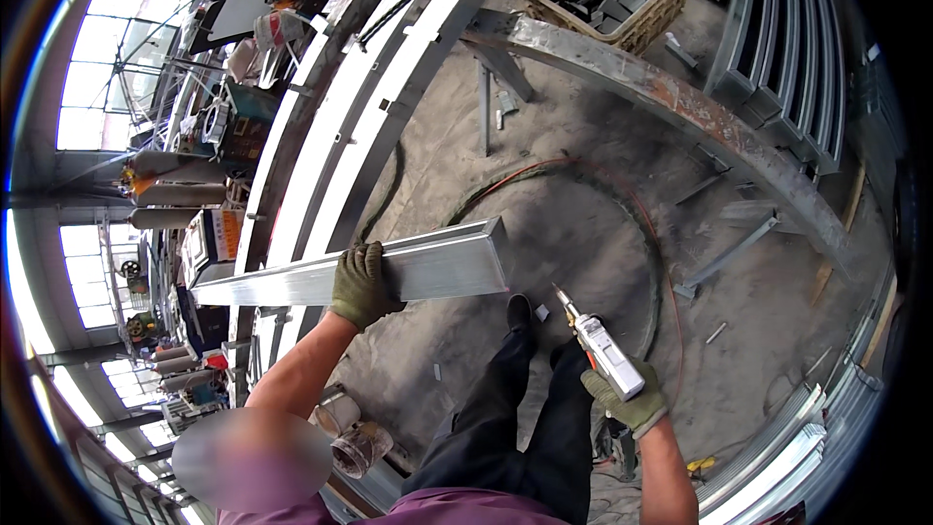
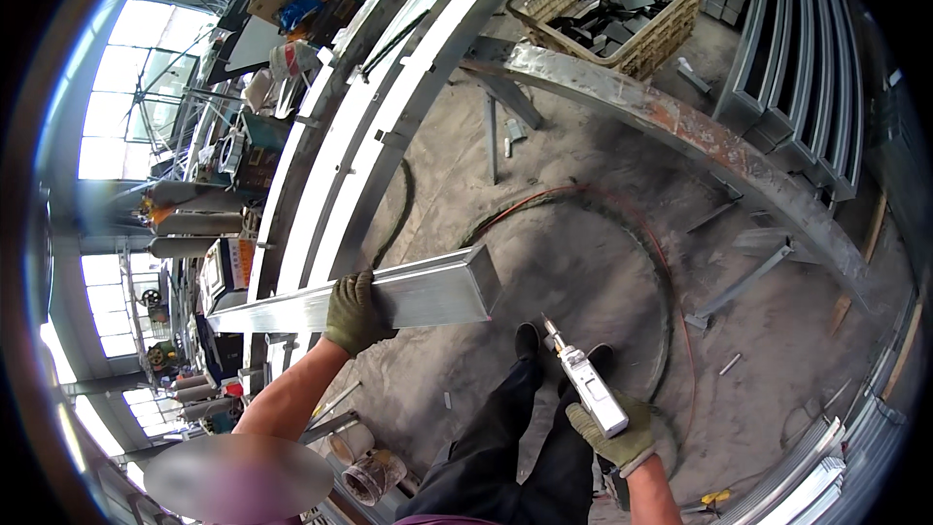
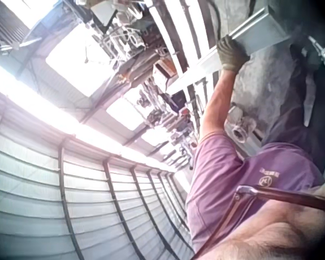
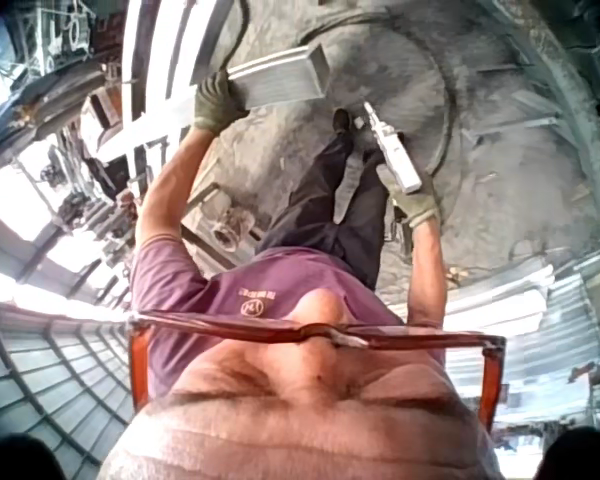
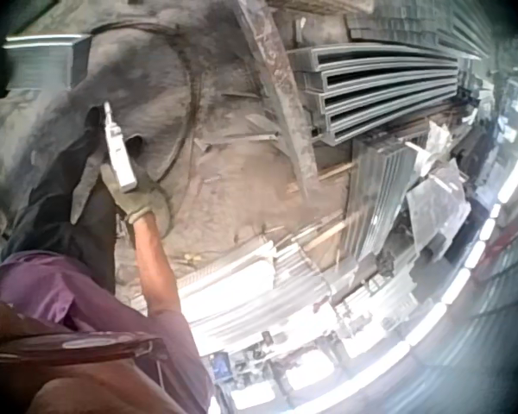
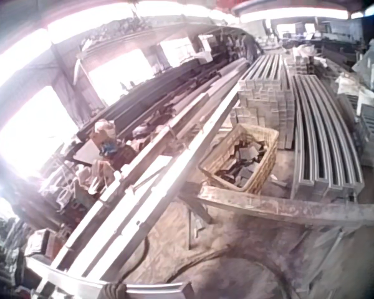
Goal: The person welds several rectangular metal frame pieces using a handheld welding torch, creating bright sparks. They handle the frames with gloved hands, repositioning them between welds and stacking the finished pieces.
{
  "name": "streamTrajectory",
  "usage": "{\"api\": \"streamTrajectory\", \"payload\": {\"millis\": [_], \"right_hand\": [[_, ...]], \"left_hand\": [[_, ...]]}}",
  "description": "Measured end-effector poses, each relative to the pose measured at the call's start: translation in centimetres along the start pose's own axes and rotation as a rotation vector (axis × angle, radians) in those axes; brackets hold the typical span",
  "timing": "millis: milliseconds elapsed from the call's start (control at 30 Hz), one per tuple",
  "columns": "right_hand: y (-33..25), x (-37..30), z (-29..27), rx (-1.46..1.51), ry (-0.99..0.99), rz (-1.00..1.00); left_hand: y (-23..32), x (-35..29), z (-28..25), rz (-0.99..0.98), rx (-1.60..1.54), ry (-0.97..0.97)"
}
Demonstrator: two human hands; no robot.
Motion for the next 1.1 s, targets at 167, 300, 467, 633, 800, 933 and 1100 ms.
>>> {"api": "streamTrajectory", "payload": {"millis": [167,300,467,633,800,933,1100], "right_hand": [[0.3,-1.3,-0.6,-0.22,0.106,-0.033],[-1.0,-3.3,-2.0,-0.235,0.173,0.116],[-0.3,-6.5,-3.1,-0.278,0.312,0.158],[-3.6,-9.6,-3.0,-0.213,0.44,0.237],[-4.4,-11.0,-0.9,-0.307,0.45,0.279],[-6.9,-11.5,0.4,-0.228,0.474,0.321],[-7.7,-12.9,1.3,-0.286,0.589,0.323]], "left_hand": [[-0.3,0.8,0.5,0.074,0.031,0.092],[-0.1,-0.3,0.6,0.011,-0.058,0.053],[0.2,-1.6,1.8,-0.025,-0.025,0.113],[0.6,-2.1,3.6,-0.059,0.022,0.062],[0.1,-0.9,1.5,0.045,-0.077,-0.022],[-0.4,0.1,0.4,0.055,-0.097,-0.081],[-1.3,1.4,0.1,-0.041,-0.142,-0.019]]}}
Point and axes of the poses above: each hand's wrist, its own x-axis towards the middle knuckle, its own z-axis out of the palm, y = z × x, the point moved 4 cm from there along x, towards the middle knuckle, and after that the axes turned 6 degrees about y, right-handed, at the moved point
